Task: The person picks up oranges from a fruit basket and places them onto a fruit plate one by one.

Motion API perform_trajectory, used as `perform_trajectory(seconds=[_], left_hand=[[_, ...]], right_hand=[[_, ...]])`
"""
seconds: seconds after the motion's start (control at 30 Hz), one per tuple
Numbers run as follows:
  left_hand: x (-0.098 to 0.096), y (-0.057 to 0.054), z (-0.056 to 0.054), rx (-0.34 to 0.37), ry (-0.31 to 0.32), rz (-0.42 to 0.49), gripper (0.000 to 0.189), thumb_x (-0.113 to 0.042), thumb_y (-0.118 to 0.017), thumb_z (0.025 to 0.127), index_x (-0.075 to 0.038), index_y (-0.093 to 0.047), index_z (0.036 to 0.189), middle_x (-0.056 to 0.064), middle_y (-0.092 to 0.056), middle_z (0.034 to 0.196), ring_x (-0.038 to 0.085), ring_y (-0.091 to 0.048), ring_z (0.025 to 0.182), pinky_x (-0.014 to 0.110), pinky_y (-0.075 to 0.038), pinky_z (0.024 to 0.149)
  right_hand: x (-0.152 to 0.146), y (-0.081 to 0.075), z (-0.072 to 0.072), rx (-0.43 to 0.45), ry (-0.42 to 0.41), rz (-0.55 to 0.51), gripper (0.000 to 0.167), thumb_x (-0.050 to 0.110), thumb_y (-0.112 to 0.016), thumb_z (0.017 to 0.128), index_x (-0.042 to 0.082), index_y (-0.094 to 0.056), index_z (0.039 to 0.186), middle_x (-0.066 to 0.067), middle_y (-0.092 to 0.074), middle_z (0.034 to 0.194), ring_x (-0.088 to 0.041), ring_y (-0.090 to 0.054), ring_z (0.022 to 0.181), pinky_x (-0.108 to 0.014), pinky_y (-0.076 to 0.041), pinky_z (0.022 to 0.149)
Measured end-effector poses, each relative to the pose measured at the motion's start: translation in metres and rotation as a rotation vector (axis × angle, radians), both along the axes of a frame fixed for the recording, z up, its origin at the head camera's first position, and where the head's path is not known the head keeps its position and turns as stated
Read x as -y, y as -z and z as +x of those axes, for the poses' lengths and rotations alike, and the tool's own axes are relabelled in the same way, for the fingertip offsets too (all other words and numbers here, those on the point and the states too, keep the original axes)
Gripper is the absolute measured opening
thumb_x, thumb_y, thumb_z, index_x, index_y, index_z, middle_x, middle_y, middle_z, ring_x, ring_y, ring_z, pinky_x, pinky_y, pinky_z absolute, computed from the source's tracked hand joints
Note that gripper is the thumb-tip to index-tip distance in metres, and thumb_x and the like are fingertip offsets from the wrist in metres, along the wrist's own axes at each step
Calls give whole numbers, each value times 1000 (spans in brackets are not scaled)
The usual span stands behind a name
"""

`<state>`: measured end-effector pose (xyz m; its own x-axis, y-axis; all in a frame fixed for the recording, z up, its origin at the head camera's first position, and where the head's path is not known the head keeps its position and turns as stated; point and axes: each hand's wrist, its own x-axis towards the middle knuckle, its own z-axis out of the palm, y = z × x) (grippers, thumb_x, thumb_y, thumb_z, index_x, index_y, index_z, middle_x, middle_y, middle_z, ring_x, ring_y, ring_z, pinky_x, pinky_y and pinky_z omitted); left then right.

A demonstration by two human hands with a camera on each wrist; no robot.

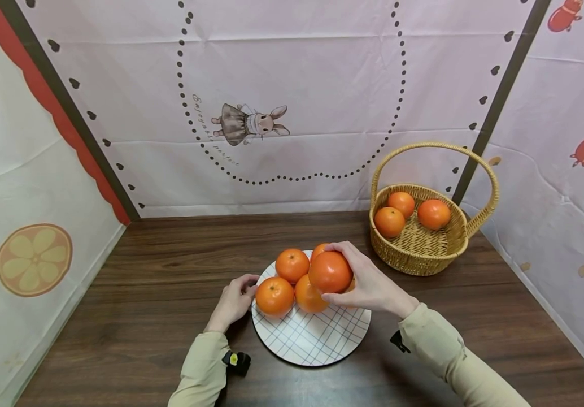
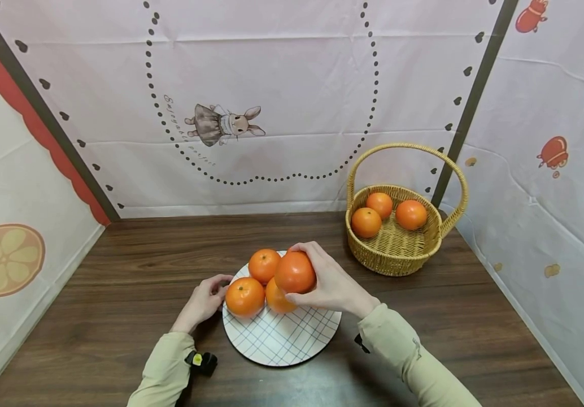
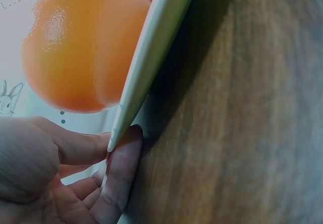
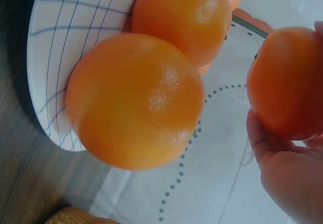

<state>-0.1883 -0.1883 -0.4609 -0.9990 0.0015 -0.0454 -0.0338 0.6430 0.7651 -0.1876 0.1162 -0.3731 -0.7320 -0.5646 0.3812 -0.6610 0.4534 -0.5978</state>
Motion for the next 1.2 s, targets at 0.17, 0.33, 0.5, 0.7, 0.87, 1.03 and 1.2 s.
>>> perform_trajectory(seconds=[0.17,0.33,0.5,0.7,0.87,1.03,1.2], left_hand=[[0,1,-1,2,-3,3,29,-8,-55,100,-1,-65,126,7,-57,82,15,-48,66,25,-40,60],[-1,-1,-1,0,-2,3,29,-8,-55,100,-1,-65,126,7,-56,81,15,-48,65,24,-40,60],[-1,-2,0,5,-3,0,29,-8,-54,101,-1,-65,126,7,-56,81,15,-48,65,24,-40,60],[-1,-2,1,-8,6,25,28,-6,-54,100,0,-65,125,8,-57,80,15,-50,64,24,-42,59],[-1,-3,4,-38,26,31,27,-5,-54,99,2,-65,123,7,-55,78,14,-49,63,25,-42,58],[-1,-2,1,11,5,24,29,-6,-53,100,0,-64,126,8,-56,81,16,-49,66,25,-41,60],[-1,-3,1,25,1,9,29,-7,-53,101,-1,-64,128,8,-57,83,16,-49,66,25,-41,61]], right_hand=[[0,-1,2,39,-3,-14,73,26,-86,75,11,-49,135,-4,-58,131,-18,-63,111,-40,-54,95],[0,-1,2,82,-23,-27,73,26,-85,75,9,-49,137,-6,-62,130,-19,-65,108,-39,-55,93],[0,1,2,70,-82,-58,72,25,-87,72,12,-54,135,-3,-61,128,-17,-63,106,-36,-54,90],[2,3,3,104,-186,-110,71,21,-90,71,20,-57,134,-5,-53,132,-19,-57,114,-38,-52,95],[4,4,4,168,-236,-87,71,23,-88,75,21,-53,136,-6,-46,136,-21,-52,120,-39,-50,100],[3,3,7,247,-225,-42,76,27,-87,76,20,-37,132,-1,-46,133,-16,-55,119,-35,-47,103],[4,4,7,251,-211,-31,78,27,-88,74,19,-35,130,-1,-51,129,-15,-57,116,-33,-48,102]])
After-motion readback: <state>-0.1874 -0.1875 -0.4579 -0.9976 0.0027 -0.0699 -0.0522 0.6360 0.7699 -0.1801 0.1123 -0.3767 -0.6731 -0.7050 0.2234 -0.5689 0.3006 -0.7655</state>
